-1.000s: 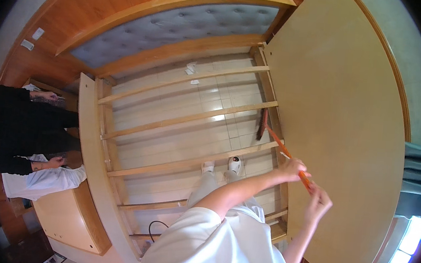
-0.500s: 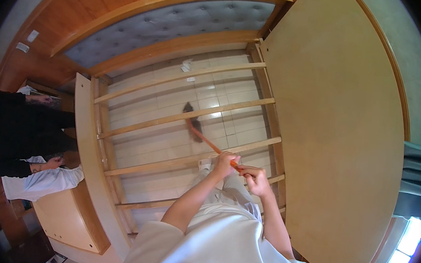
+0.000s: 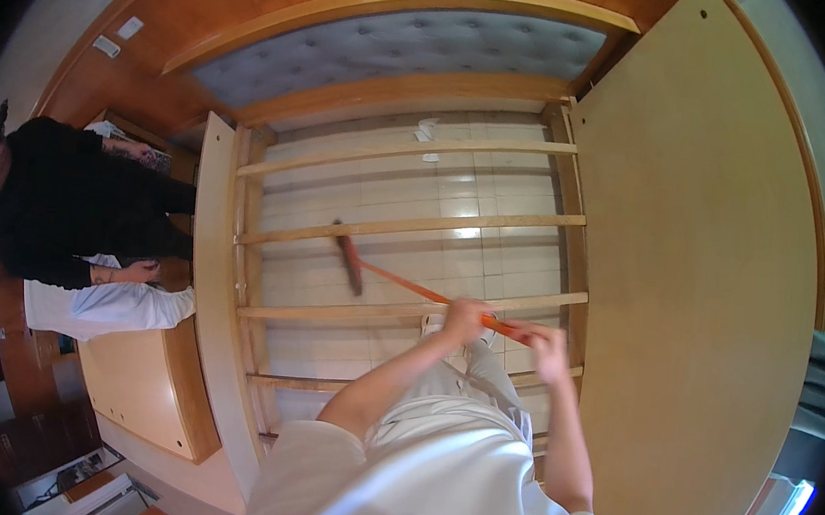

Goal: The person sweeps the floor under a wooden bed frame using a broom. Another person moves the bed frame aside to allow access to the area underneath. The person continues sweeping the exposed floor area.

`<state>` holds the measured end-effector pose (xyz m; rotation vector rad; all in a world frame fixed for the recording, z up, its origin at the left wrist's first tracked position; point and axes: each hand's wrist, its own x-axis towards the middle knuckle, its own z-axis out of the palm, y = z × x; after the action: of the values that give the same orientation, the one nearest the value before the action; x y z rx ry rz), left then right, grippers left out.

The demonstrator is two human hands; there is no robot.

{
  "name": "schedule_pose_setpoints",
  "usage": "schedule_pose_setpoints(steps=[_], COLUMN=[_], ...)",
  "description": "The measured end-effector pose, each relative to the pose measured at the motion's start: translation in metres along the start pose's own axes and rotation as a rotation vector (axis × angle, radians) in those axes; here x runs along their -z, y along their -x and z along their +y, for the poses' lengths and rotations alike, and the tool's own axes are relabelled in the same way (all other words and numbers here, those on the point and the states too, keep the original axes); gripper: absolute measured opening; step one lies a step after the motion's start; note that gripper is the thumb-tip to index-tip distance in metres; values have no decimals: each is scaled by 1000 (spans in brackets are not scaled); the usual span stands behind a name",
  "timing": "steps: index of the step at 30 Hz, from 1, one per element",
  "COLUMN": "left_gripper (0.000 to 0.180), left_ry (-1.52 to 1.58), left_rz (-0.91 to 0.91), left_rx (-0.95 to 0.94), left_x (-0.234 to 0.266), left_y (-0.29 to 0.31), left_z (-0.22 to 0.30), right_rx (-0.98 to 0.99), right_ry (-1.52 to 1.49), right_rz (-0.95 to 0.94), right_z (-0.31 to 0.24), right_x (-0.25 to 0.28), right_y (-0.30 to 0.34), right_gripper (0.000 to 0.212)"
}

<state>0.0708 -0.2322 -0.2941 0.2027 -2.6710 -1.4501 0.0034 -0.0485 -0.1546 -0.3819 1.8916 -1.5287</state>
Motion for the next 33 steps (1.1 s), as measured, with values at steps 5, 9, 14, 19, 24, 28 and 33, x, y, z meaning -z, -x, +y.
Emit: schedule_pose_setpoints(steps=[5, 9, 14, 19, 24, 28, 33], left_gripper=[9, 11, 16, 13, 15, 13, 14], left_ry=[209, 299, 472, 180, -54, -179, -189], left_rz=[-70, -144, -204, -131, -102, -158, -66], left_rx=[-303, -404, -437, -111, 77, 211, 144], left_x=[-71, -129, -141, -105, -42, 23, 51], left_y=[-43, -70, -86, -38, 30, 90, 72], left_z=[145, 181, 115, 49, -78, -156, -90], right_rx=[37, 83, 87, 43, 13, 15, 35], right_ry=[199, 360, 699, 272, 112, 78, 48], right_rz=[317, 482, 381, 215, -35, -219, -203], right_z=[-85, -108, -62, -2, 73, 114, 58], right_x=[99, 104, 63, 57, -25, -119, -91], right_y=[98, 128, 79, 45, -4, -35, -29], right_gripper=[33, 32, 26, 28, 31, 33, 33])
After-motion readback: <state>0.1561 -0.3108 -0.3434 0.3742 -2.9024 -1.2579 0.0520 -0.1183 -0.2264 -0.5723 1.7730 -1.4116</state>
